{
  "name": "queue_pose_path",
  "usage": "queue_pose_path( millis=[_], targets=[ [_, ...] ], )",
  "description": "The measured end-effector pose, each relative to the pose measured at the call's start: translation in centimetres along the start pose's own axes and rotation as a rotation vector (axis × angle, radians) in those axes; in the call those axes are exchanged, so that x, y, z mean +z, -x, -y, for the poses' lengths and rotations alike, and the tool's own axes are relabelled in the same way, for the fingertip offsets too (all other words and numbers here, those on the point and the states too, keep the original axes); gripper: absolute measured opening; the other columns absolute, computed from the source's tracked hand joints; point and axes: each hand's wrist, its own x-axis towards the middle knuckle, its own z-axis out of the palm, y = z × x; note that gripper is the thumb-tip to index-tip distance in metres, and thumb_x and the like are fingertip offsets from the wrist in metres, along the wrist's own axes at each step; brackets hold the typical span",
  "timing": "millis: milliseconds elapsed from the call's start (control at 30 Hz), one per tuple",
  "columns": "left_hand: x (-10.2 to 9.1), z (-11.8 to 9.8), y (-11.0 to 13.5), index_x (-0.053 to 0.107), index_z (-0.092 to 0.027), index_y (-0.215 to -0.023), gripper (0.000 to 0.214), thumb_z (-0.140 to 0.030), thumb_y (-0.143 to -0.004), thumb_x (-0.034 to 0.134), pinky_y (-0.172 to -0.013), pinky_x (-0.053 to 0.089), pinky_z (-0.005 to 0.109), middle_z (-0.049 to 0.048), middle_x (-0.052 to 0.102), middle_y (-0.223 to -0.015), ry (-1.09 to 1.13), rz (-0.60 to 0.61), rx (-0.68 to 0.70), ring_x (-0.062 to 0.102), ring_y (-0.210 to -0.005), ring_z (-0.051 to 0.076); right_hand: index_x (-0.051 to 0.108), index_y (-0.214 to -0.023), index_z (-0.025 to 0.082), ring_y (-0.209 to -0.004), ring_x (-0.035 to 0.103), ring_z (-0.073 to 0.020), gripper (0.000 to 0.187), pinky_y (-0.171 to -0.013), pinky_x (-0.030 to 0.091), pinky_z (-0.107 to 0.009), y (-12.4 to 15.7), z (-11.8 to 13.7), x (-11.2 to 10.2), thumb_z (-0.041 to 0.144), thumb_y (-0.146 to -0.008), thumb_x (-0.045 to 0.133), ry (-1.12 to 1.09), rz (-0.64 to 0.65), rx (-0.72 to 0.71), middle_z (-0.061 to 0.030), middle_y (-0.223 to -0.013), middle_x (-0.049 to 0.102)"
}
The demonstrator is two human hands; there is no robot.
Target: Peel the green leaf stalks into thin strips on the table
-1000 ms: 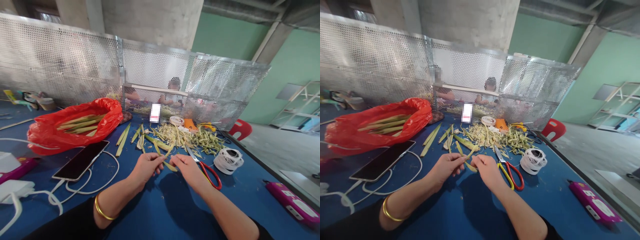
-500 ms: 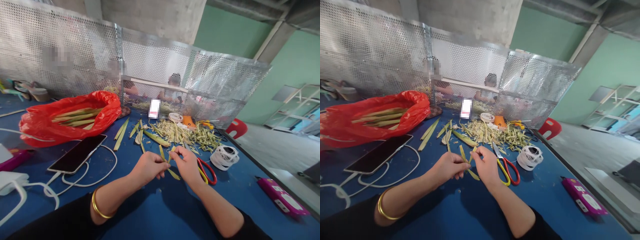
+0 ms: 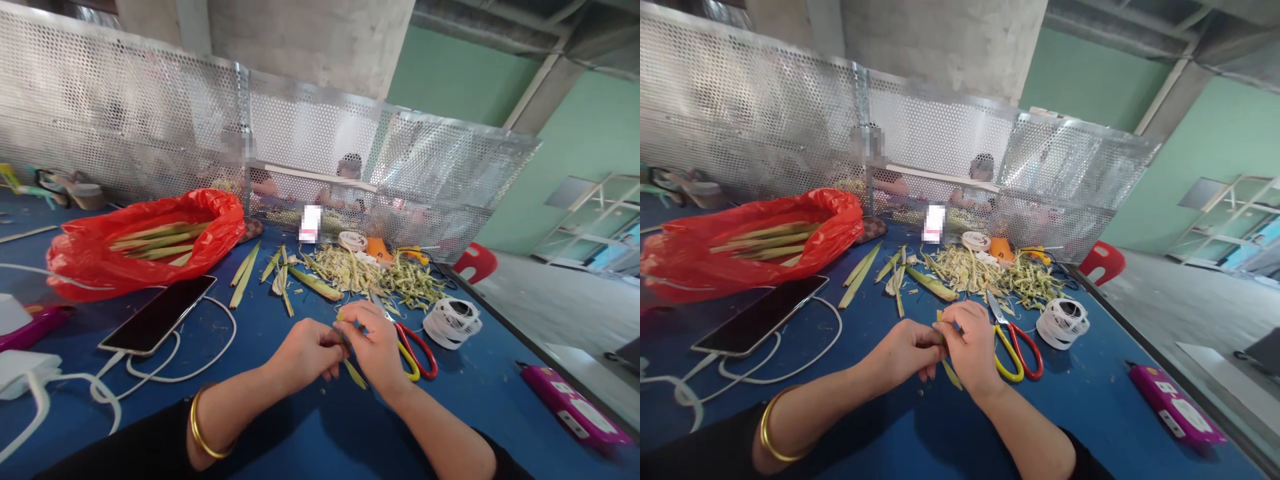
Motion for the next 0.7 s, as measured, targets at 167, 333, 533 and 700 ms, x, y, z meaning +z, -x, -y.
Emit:
queue_pose_path(
  millis=[167,333,533,700],
  targets=[
    [-0.9,-1.3,0.1,0.064,-0.014,-0.057,0.026,-0.037,-0.068,0.064,-0.051,0.041,0.022,0.0028,0.064,-0.051,0.206,-0.107,-0.107,0.055,-0.046,0.012,0.065,-0.086,0.022,-0.095,0.058,-0.0218,0.009,-0.089,0.041,-0.038,-0.4,0.2,-1.1,0.021,-0.084,0.056,0.076,-0.046,-0.056,-0.0064,-0.095,0.066],
    [-2.6,-2.6,0.2,0.068,-0.013,-0.083,0.024,-0.032,-0.070,0.067,-0.072,0.047,0.026,0.0094,0.073,-0.082,0.527,-0.231,-0.057,0.066,-0.077,0.017,0.065,-0.089,0.021,-0.092,0.057,-0.0221,0.016,-0.085,0.042,-0.036,0.1,1.0,-2.6,0.027,-0.088,0.050,0.111,-0.235,-0.024,-0.0074,-0.092,0.065],
    [-3.1,-3.3,0.6,0.065,-0.012,-0.094,0.032,-0.024,-0.065,0.072,-0.078,0.048,0.029,0.0082,0.073,-0.078,0.646,-0.254,0.010,0.067,-0.079,0.018,0.064,-0.072,0.018,-0.069,0.056,-0.0166,0.022,-0.066,0.043,-0.026,0.2,2.6,-0.1,0.033,-0.084,0.055,-0.161,0.210,0.245,-0.0012,-0.069,0.063],
    [-3.7,-3.5,0.6,0.061,-0.011,-0.098,0.040,-0.023,-0.062,0.073,-0.053,0.044,0.023,0.0077,0.072,-0.075,0.697,-0.313,0.008,0.060,-0.055,0.012,0.062,-0.064,0.015,-0.061,0.052,-0.0142,0.031,-0.059,0.041,-0.024,-1.5,3.3,2.5,0.036,-0.084,0.052,-0.304,0.286,0.325,-0.0003,-0.061,0.058]
  ],
)
